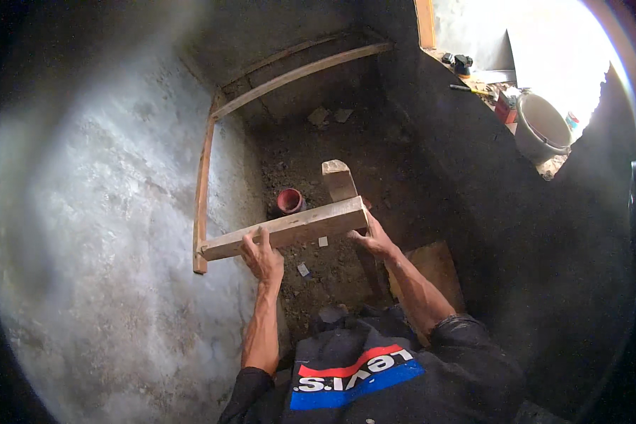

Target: The person assembles a wooden structure by positioning two pieces of wood and securing them with a nail using a hammer.

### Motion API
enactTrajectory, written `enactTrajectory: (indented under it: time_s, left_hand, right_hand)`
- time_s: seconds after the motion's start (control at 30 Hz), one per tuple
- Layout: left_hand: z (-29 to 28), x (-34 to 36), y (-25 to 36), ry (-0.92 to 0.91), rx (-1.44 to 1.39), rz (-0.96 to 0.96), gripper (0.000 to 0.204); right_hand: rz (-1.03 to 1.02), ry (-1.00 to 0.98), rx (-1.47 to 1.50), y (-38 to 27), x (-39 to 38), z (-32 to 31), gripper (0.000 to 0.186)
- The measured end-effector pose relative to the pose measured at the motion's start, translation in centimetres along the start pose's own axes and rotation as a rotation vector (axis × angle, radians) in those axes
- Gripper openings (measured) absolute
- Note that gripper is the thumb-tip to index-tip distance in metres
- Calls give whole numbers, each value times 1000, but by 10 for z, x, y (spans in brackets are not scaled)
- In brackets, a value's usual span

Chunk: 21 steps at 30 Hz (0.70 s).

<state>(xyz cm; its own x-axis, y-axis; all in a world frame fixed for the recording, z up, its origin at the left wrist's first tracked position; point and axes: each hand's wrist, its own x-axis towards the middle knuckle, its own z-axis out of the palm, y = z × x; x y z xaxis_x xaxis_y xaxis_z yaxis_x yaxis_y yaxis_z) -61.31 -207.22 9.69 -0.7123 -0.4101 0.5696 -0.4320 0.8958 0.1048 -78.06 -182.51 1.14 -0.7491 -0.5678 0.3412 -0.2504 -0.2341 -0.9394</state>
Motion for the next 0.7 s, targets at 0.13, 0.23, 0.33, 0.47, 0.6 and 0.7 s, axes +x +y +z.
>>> enactTrajectory:
  time_s: [0.13,0.23,0.33,0.47,0.6,0.7]
  left_hand:
    - [3,3,-2,29,-8,3,58]
    - [8,1,-6,41,10,13,63]
    - [8,-1,-9,34,12,0,66]
    - [4,0,-5,26,20,-14,68]
    - [0,-1,-6,11,33,-47,73]
    - [-6,2,-1,12,-13,-23,76]
  right_hand:
    - [52,-42,83,1,-5,5,98]
    - [45,-10,42,0,-5,6,96]
    - [95,87,33,-15,-5,12,89]
    - [87,91,22,-13,-4,9,76]
    - [24,109,85,-17,-8,13,74]
    - [15,91,-9,-11,-10,7,77]
